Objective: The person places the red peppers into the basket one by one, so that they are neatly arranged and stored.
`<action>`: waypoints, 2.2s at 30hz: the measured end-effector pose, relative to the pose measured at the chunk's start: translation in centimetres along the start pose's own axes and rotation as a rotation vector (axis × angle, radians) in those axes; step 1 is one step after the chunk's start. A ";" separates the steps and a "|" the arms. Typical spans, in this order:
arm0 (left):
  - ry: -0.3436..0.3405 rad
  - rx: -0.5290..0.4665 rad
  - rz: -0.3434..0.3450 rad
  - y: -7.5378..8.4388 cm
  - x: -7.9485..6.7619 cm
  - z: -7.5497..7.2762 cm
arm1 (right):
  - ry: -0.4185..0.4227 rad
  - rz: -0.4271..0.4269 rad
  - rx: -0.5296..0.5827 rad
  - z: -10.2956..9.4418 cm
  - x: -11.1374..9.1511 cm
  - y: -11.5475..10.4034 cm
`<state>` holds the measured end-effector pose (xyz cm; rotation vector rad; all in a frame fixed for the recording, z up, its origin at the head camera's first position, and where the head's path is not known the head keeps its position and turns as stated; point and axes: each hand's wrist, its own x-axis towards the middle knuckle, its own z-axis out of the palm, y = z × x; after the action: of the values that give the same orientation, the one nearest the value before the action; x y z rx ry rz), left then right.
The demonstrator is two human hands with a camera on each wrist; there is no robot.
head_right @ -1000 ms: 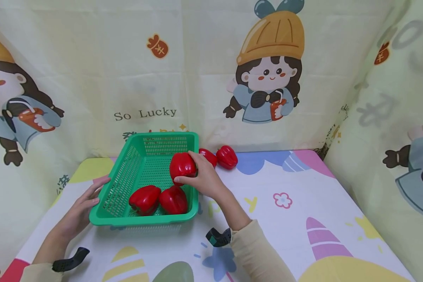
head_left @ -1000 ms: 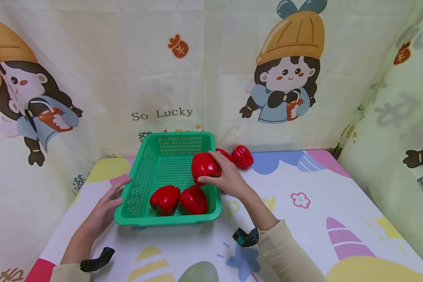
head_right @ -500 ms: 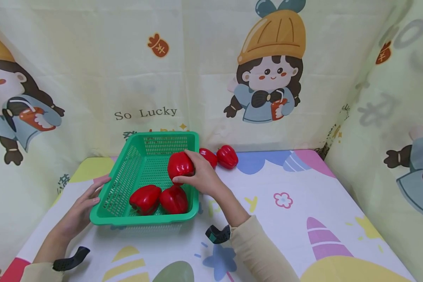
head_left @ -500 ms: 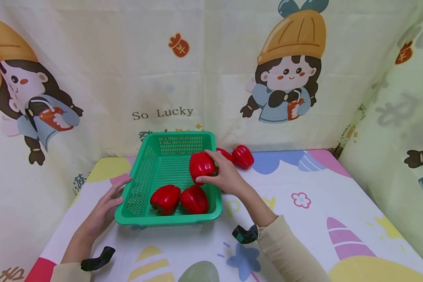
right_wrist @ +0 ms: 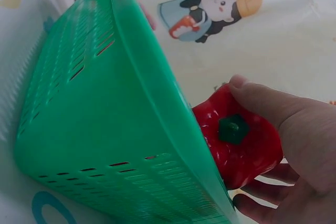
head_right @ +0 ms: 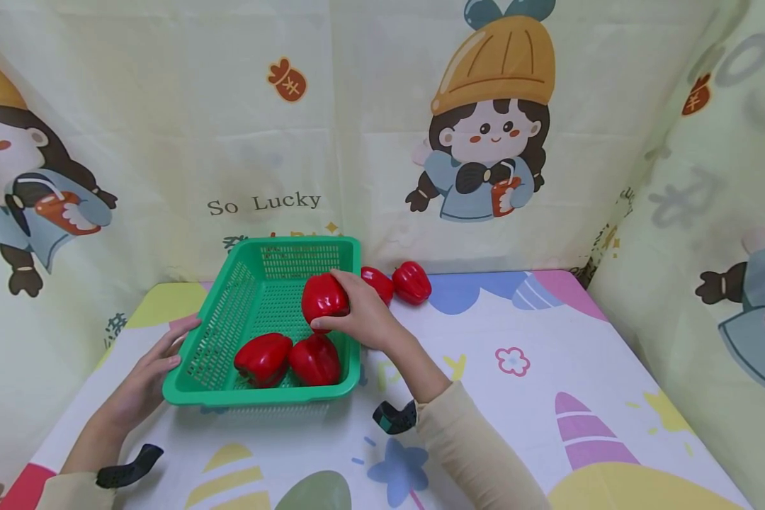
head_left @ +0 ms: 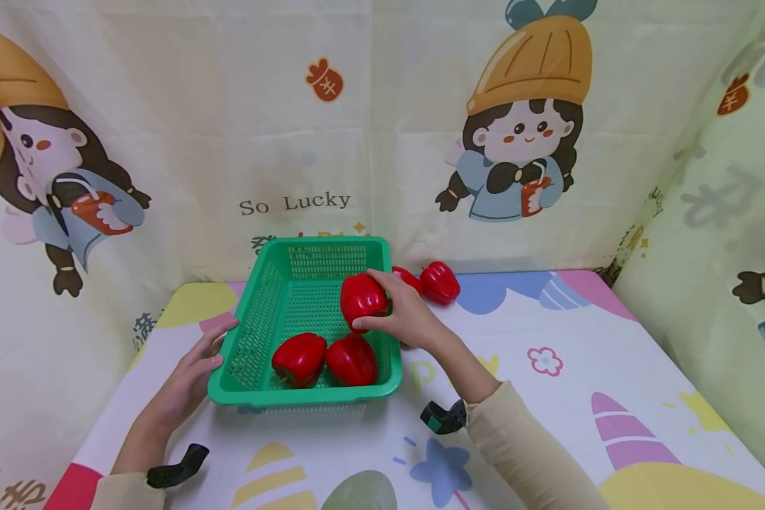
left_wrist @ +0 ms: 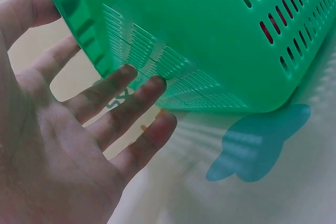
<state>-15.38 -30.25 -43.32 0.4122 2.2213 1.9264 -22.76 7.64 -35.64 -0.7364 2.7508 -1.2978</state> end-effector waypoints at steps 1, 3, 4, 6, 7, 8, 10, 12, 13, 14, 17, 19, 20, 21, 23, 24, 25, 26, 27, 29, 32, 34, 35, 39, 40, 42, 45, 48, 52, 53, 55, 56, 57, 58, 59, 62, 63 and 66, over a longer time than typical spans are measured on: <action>-0.004 -0.002 0.006 0.0 0.0 0.0 | -0.002 -0.002 0.002 0.0 0.0 0.0; -0.007 -0.004 0.013 -0.1 0.0 -0.1 | -0.004 -0.007 0.004 -0.1 0.1 0.0; -0.011 -0.005 0.019 -0.1 0.0 0.0 | -0.006 -0.010 0.002 -0.1 0.1 0.0; -0.014 -0.006 0.025 -0.2 0.0 0.0 | -0.012 -0.010 -0.004 -0.2 0.2 -0.1; -0.013 -0.006 0.023 -0.2 0.0 0.0 | -0.013 -0.011 -0.009 -0.2 0.2 -0.1; -0.015 -0.004 0.022 -0.2 0.0 0.0 | -0.016 -0.011 -0.013 -0.2 0.3 -0.1; -0.010 0.000 0.014 -0.1 0.0 0.0 | -0.022 -0.012 -0.023 -0.2 0.3 -0.1; 0.000 0.004 0.000 -0.1 0.0 0.0 | -0.028 -0.016 -0.031 -0.3 0.4 -0.1; 0.003 0.005 -0.007 0.0 0.0 0.0 | -0.030 -0.023 -0.036 -0.3 0.4 -0.1; 0.006 0.007 -0.012 0.0 0.0 0.0 | -0.035 -0.027 -0.040 -0.4 0.5 0.0; 0.005 0.007 -0.018 0.1 -0.1 0.0 | -0.043 -0.043 -0.057 -0.4 0.6 0.0; -0.001 0.004 -0.013 0.1 -0.1 0.0 | -0.046 -0.049 -0.068 -0.5 0.7 0.1; -0.004 0.003 -0.010 0.1 -0.1 0.0 | -0.050 -0.049 -0.072 -0.5 0.8 0.1; -0.005 0.000 -0.006 0.1 -0.1 0.0 | -0.052 -0.049 -0.079 -0.5 0.8 0.1; -0.005 -0.005 -0.008 0.1 -0.1 0.0 | -0.061 -0.044 -0.085 -0.5 0.9 0.2; -0.005 -0.007 -0.009 0.2 -0.1 0.0 | -0.066 -0.041 -0.088 -0.5 0.9 0.2; -0.006 -0.006 -0.009 0.1 -0.1 0.0 | -0.071 -0.038 -0.092 -0.5 1.0 0.2; -0.006 -0.008 -0.010 0.1 -0.1 0.0 | -0.075 -0.036 -0.094 -0.5 1.0 0.2; -0.006 -0.009 -0.012 0.2 -0.1 0.0 | -0.079 -0.033 -0.097 -0.4 1.0 0.2; -0.004 -0.008 -0.017 0.1 -0.1 0.0 | -0.083 -0.030 -0.098 -0.4 1.1 0.3; 0.002 -0.004 -0.030 0.1 -0.1 0.0 | -0.085 -0.030 -0.096 -0.4 1.1 0.3; 0.009 0.000 -0.040 0.2 -0.1 0.0 | -0.090 -0.031 -0.094 -0.4 1.2 0.3; 0.012 0.002 -0.045 0.2 -0.1 0.0 | -0.093 -0.032 -0.093 -0.4 1.2 0.3; 0.010 0.002 -0.039 0.3 -0.1 0.1 | -0.106 -0.032 -0.095 -0.3 1.2 0.5; 0.008 0.002 -0.035 0.3 -0.1 0.1 | -0.110 -0.030 -0.096 -0.2 1.2 0.5; 0.004 0.003 -0.030 0.4 -0.1 0.1 | -0.116 -0.028 -0.100 -0.1 1.3 0.6; 0.003 0.003 -0.033 0.4 -0.1 0.0 | -0.126 -0.025 -0.110 -0.1 1.4 0.4; 0.004 0.003 -0.034 0.3 -0.1 0.0 | -0.130 -0.028 -0.128 0.0 1.5 0.2; 0.005 -0.001 -0.023 0.3 -0.1 0.0 | -0.130 -0.033 -0.148 0.1 1.6 0.1; 0.006 -0.003 -0.020 0.3 -0.1 0.0 | -0.130 -0.032 -0.154 0.1 1.6 0.1; 0.006 -0.005 -0.017 0.3 -0.1 0.0 | -0.131 -0.026 -0.159 0.1 1.7 0.1; 0.007 -0.006 -0.016 0.3 -0.1 0.1 | -0.132 -0.023 -0.160 0.1 1.7 0.1; 0.007 -0.006 -0.016 0.4 -0.1 0.1 | -0.133 -0.020 -0.162 0.1 1.8 0.1; 0.008 -0.006 -0.017 0.4 -0.1 0.1 | -0.134 -0.017 -0.165 0.1 1.8 0.1; 0.008 -0.007 -0.019 0.4 -0.1 0.1 | -0.135 -0.015 -0.169 0.1 1.8 0.1; 0.008 -0.006 -0.021 0.4 -0.1 0.1 | -0.143 -0.013 -0.185 0.1 1.9 -0.1; 0.008 -0.006 -0.022 0.4 -0.1 0.1 | -0.147 -0.012 -0.197 0.1 2.0 -0.1; 0.010 -0.005 -0.020 0.4 -0.1 0.1 | -0.155 -0.007 -0.230 0.2 2.2 -0.2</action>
<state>-15.25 -30.17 -42.99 0.3786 2.2175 1.9282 -24.59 6.43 -35.23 -0.8209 2.7997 -0.8911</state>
